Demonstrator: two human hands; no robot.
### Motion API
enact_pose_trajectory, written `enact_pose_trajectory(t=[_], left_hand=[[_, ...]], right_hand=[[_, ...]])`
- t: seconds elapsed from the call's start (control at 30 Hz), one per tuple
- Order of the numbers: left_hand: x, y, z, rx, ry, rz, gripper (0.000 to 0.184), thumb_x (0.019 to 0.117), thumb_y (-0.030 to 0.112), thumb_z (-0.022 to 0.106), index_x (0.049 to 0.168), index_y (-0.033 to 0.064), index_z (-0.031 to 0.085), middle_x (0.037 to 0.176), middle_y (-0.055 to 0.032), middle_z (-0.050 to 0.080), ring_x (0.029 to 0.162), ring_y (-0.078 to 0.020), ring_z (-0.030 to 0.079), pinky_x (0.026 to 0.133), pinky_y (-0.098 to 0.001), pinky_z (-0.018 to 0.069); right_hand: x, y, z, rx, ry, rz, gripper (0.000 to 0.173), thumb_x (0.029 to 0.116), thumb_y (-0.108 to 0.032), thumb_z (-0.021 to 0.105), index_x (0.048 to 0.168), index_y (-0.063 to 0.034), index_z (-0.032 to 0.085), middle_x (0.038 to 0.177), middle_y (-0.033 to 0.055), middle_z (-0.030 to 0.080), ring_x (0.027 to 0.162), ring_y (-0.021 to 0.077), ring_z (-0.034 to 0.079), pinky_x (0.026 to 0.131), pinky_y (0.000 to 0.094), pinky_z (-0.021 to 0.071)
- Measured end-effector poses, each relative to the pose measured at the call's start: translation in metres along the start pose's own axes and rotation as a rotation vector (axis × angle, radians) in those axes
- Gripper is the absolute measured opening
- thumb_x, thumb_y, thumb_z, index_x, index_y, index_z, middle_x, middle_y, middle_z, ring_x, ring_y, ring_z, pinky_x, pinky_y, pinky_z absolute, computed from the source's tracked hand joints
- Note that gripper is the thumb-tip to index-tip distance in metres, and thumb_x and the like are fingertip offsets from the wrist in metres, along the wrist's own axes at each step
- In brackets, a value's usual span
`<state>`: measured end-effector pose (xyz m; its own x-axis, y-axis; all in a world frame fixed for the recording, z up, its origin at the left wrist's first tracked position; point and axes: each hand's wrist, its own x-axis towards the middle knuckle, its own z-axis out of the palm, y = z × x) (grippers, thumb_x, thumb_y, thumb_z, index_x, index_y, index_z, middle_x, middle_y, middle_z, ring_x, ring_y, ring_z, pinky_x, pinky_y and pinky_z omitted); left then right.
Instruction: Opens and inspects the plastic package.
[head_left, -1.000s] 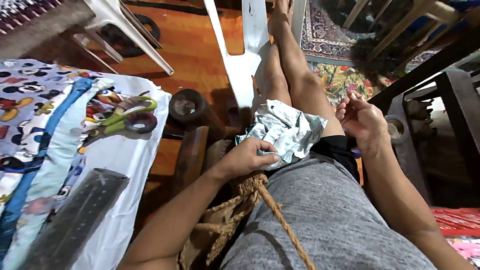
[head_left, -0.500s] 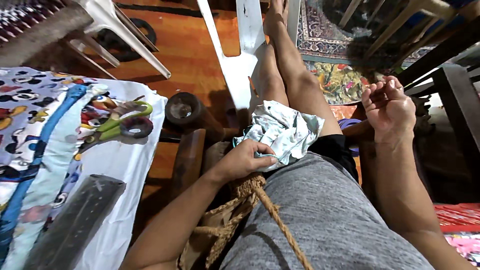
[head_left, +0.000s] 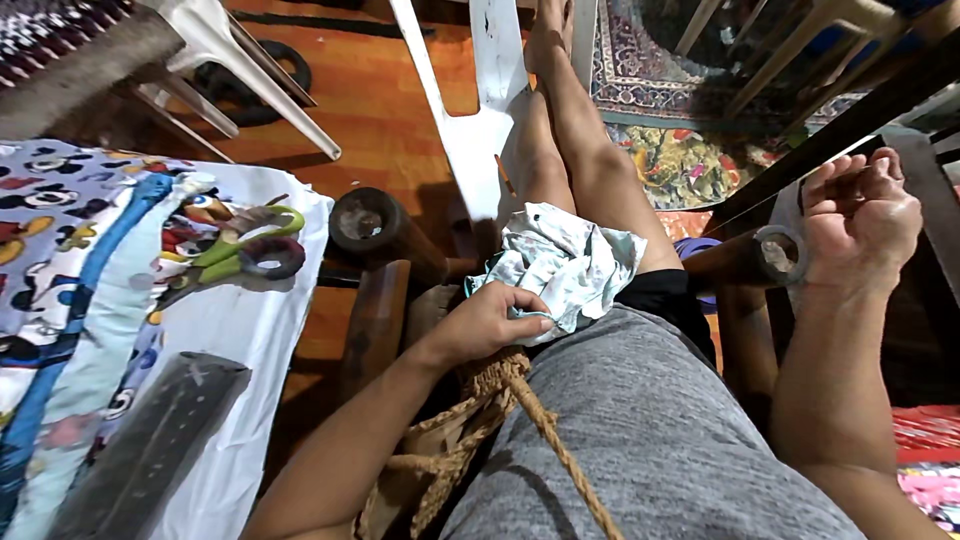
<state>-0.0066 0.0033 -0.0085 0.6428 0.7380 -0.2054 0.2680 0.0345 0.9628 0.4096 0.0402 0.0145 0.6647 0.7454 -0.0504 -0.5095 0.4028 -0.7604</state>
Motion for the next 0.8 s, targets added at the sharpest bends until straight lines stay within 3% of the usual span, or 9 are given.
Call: enact_pose_trajectory(t=[0.13,0.3,0.63,0.8], left_hand=[[0.000,-0.002,-0.001,-0.001,-0.020,0.024,0.009,0.0935,0.010,0.066,0.091,0.0097,0.074,0.079,0.0113,0.068,0.072,0.0080,0.060,0.069,-0.0127,0.0508],[0.000,-0.003,-0.001,-0.001,-0.025,0.045,0.009,0.0933,0.010,0.066,0.090,0.0095,0.074,0.078,0.0118,0.068,0.071,0.0085,0.060,0.068,-0.0122,0.0502],[0.000,-0.003,-0.001,0.012,-0.041,0.067,0.009,0.0936,0.010,0.065,0.091,0.0086,0.074,0.080,0.0120,0.068,0.073,0.0092,0.060,0.070,-0.0119,0.0507],[0.000,-0.003,-0.001,0.011,-0.045,0.062,0.009,0.0934,0.010,0.066,0.091,0.0089,0.074,0.079,0.0117,0.068,0.072,0.0089,0.060,0.069,-0.0120,0.0507]], right_hand=[[0.005,-0.008,-0.014,0.064,0.002,-0.015,0.019,0.1127,-0.019,0.032,0.113,-0.0163,0.051,0.087,-0.0019,0.062,0.085,0.0110,0.069,0.090,0.0330,0.0594],[0.013,-0.017,-0.025,0.087,0.020,-0.062,0.023,0.1129,-0.020,0.029,0.106,-0.0168,0.051,0.083,-0.0030,0.062,0.085,0.0102,0.069,0.090,0.0324,0.0592],[0.021,-0.029,-0.039,0.040,0.027,-0.127,0.025,0.1139,-0.022,0.024,0.115,-0.0151,0.048,0.093,-0.0026,0.064,0.091,0.0097,0.069,0.094,0.0313,0.0575],[0.026,-0.039,-0.048,0.081,0.080,-0.180,0.024,0.1135,-0.021,0.024,0.114,-0.0135,0.047,0.090,-0.0010,0.064,0.089,0.0115,0.070,0.092,0.0332,0.0587]])
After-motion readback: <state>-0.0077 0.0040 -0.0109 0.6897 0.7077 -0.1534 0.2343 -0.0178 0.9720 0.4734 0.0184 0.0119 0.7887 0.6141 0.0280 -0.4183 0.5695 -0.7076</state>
